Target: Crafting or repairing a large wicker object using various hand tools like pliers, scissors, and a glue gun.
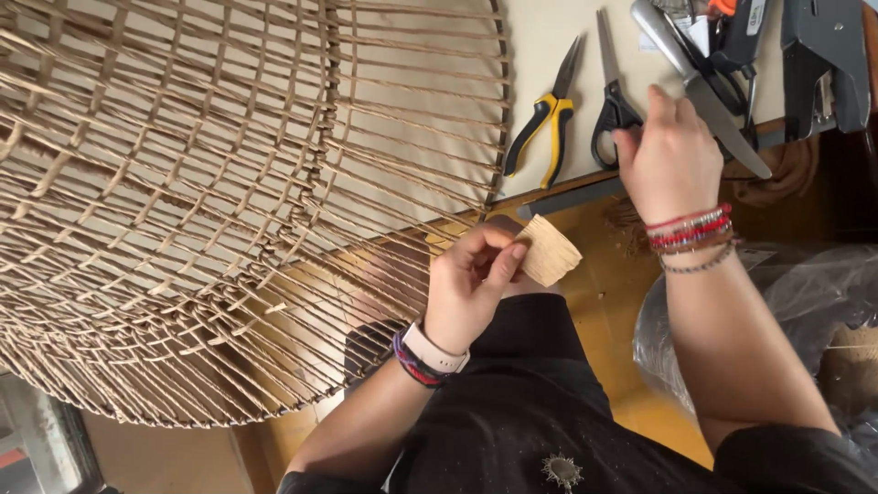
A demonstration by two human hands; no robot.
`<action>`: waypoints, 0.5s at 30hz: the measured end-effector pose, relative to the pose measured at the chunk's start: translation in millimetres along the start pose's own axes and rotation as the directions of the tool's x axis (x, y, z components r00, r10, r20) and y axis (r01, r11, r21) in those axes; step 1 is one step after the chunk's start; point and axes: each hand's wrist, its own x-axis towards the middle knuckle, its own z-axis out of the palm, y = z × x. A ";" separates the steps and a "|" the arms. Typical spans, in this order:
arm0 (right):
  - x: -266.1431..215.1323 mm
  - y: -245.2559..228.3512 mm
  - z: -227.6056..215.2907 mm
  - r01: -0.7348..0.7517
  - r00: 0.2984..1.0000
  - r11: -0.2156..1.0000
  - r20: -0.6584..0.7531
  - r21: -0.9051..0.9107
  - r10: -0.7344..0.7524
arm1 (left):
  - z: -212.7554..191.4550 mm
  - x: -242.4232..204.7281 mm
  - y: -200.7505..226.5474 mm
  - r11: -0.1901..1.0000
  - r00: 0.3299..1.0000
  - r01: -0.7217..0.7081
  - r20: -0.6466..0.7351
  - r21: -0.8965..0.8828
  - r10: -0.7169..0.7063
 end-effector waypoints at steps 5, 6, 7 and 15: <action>-11.8 6.9 4.4 0.024 1.000 0.986 0.014 -0.162 -0.022 | 7.0 -4.4 -26.7 0.892 0.997 0.033 -0.044 -0.450 -0.059; -14.3 5.9 0.7 0.009 0.999 0.983 0.046 -0.181 0.000 | 7.9 -5.0 -28.3 0.858 0.997 0.008 -0.057 -0.513 -0.044; -16.0 6.7 1.3 0.007 0.999 0.983 0.044 -0.182 0.001 | 8.0 -6.5 -26.8 0.858 0.998 0.008 -0.055 -0.513 -0.042; -28.4 27.1 19.3 0.024 0.993 0.925 0.116 -0.379 0.022 | 9.1 -27.7 -13.1 0.901 0.978 0.187 0.163 -0.392 -0.132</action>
